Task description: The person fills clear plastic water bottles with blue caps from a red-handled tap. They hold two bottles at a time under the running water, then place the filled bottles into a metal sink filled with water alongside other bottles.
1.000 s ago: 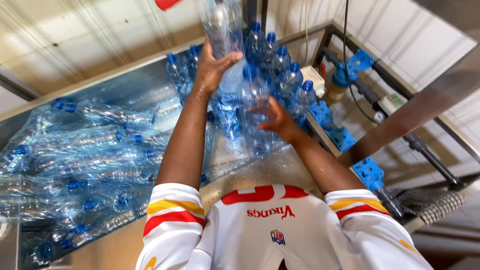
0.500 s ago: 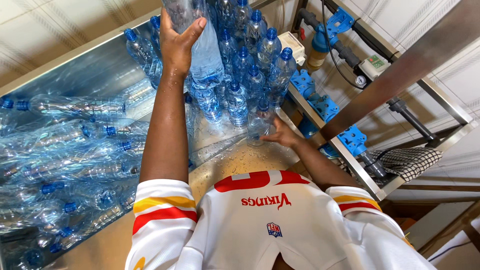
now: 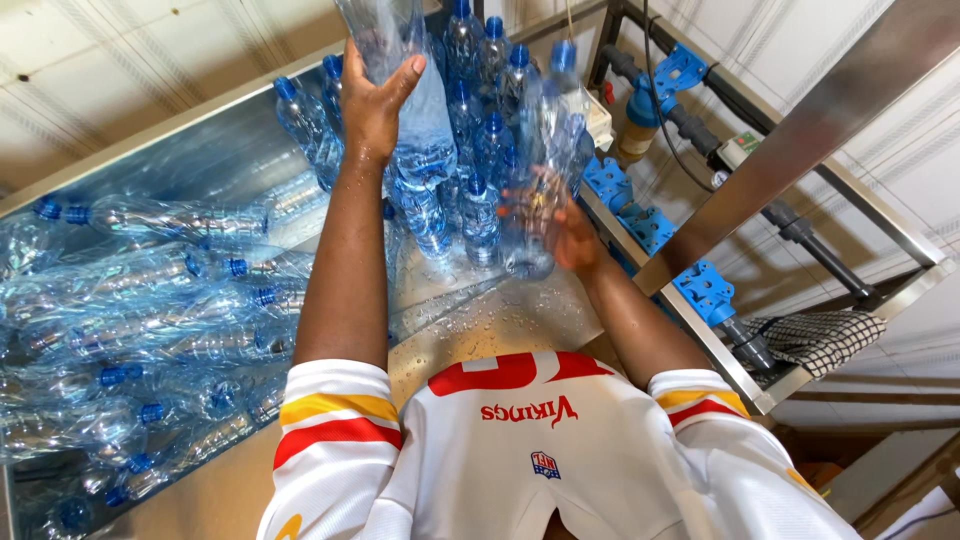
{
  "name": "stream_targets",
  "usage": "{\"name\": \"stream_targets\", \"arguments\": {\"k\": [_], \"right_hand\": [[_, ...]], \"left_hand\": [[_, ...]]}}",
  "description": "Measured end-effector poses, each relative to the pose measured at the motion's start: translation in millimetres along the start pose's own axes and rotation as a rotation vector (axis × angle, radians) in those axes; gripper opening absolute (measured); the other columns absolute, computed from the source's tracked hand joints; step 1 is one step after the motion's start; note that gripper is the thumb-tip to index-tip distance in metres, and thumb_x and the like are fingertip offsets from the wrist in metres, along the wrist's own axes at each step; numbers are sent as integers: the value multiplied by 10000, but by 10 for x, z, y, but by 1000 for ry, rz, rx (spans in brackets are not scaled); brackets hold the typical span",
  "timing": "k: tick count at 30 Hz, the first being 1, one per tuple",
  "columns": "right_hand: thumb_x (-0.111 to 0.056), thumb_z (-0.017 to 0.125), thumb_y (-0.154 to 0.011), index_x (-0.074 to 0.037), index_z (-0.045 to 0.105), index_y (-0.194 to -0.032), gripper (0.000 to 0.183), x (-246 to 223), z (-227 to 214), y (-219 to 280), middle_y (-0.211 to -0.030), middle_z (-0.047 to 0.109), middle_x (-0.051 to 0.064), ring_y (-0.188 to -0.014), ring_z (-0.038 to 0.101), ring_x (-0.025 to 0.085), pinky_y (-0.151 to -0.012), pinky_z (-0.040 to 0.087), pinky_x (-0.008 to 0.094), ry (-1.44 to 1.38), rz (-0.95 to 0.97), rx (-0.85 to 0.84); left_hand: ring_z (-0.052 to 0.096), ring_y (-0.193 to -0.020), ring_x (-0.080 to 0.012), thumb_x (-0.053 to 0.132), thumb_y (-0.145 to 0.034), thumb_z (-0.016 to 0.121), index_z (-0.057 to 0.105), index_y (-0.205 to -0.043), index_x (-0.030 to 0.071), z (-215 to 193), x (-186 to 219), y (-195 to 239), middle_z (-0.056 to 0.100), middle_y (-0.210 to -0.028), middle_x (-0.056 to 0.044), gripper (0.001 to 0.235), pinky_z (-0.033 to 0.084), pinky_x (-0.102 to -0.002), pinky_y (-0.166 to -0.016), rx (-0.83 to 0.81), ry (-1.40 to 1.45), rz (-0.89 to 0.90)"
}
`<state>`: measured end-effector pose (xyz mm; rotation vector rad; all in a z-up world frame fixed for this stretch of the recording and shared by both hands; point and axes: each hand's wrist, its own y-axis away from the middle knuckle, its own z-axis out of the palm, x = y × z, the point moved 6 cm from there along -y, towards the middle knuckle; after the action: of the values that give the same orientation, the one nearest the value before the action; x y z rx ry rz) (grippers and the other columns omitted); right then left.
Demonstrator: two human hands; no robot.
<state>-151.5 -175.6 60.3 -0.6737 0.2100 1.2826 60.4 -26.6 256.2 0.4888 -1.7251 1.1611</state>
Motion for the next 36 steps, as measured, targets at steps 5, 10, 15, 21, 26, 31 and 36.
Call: {"name": "stream_targets", "arguments": {"k": [5,10,15,21,26,31,36], "right_hand": [[-313,523,-1186,-159,293,-1734,614,-275,411,-493,-1780,328,370,-1533,520,544,-1119,573,734,-38,-22,-226],[-436,747,-1028,-147,334,-1690,832,-539,569,-960,-1532,684,217,-1265,789,391,-1070,617,480,747,-326,302],[-618,804,-932,-234,194,-1751,1091,-449,812,-1117,-1554,700,208,-1329,782,345,-1168,614,549,982,-259,351],[-223,1157,-696,-159,107,-1721,1469,-327,907,-1088,-1550,542,381,-1370,629,577,-1152,553,656,1175,-306,184],[-81,1093,-743,-204,374,-1636,1154,-300,803,-1106,-1408,715,176,-1304,729,324,-1123,626,459,1020,-269,224],[-150,988,-814,-145,377,-1590,988,-325,764,-1151,-1378,710,225,-1220,765,382,-1055,677,530,890,-224,197],[-185,977,-797,-106,436,-1564,942,-376,770,-1174,-1302,761,180,-1083,819,316,-972,693,471,828,-265,275]], "left_hand": [[327,-1661,-458,732,-817,877,195,-1759,87,0,-9,54,240,-1821,-290,1329,371,-598,-1297,41,-110,-265],[610,-1455,-339,631,-824,907,415,-1634,85,20,138,44,553,-1611,-198,1094,521,-460,-1204,58,-41,-144],[725,-1308,-245,553,-820,915,569,-1533,110,39,191,33,737,-1465,-117,908,576,-381,-1127,72,27,-89],[723,-1261,-419,588,-858,982,673,-1292,210,-27,192,67,761,-1278,-182,653,526,-559,-1097,77,-55,-50],[723,-1228,-367,548,-870,993,673,-1281,201,4,197,102,752,-1244,-161,626,506,-503,-1132,75,-6,-9],[595,-1412,-351,592,-835,940,492,-1502,117,16,159,75,592,-1497,-189,933,458,-478,-1214,72,-23,-106],[770,-1295,-289,498,-862,905,570,-1509,138,49,211,68,763,-1399,-121,813,612,-425,-1121,45,75,-70]]}}
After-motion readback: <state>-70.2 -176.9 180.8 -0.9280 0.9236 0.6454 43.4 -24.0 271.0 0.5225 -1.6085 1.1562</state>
